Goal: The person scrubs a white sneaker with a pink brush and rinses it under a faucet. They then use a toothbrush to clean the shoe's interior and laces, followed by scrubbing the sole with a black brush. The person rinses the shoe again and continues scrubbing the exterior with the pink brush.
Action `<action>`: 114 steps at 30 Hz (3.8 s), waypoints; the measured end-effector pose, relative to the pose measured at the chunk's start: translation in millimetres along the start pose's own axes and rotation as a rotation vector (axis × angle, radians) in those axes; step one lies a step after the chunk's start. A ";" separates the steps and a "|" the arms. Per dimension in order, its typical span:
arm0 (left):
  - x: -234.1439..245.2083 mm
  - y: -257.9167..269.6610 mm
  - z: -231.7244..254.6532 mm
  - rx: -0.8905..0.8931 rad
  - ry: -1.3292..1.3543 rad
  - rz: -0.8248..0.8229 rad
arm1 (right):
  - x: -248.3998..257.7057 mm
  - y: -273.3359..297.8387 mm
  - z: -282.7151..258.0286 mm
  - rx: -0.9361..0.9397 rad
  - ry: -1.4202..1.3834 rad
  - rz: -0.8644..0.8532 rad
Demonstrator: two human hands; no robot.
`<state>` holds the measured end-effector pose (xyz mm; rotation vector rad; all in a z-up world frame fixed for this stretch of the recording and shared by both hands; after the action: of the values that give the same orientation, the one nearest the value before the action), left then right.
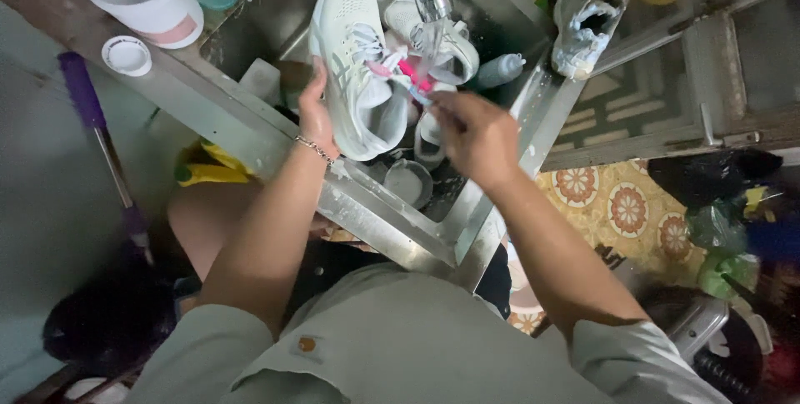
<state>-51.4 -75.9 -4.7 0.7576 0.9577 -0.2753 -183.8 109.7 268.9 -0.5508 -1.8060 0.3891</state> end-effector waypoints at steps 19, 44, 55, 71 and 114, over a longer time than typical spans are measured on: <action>-11.8 8.8 -1.0 0.053 0.080 0.039 | -15.7 45.8 -27.6 -0.093 -0.086 0.046; 11.4 -52.0 29.6 -0.044 -0.477 0.354 | -23.8 197.3 98.6 -0.245 -0.152 -0.057; -52.0 -210.5 37.6 0.054 -1.042 0.192 | -8.1 174.3 87.6 -0.338 -0.115 -0.098; -135.5 -305.9 126.9 -1.056 -2.475 0.190 | -19.8 189.9 96.0 -0.382 -0.087 -0.158; -64.4 -365.6 -94.4 -0.713 -3.310 -0.736 | -17.3 183.6 111.0 -0.446 -0.182 -0.070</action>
<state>-340.3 -279.3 -152.7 1.7784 2.9926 1.5963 -254.1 254.9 126.4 -0.7758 -2.0959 -0.0193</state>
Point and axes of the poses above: each hand's wrist, its own y-axis away from the middle knuckle, its own x-axis out of the back of the hand, z = x × y, the point moved 10 cm from there along -y, towards the middle knuckle, and after that the axes turned 6 degrees about y, right-handed, at the moved point
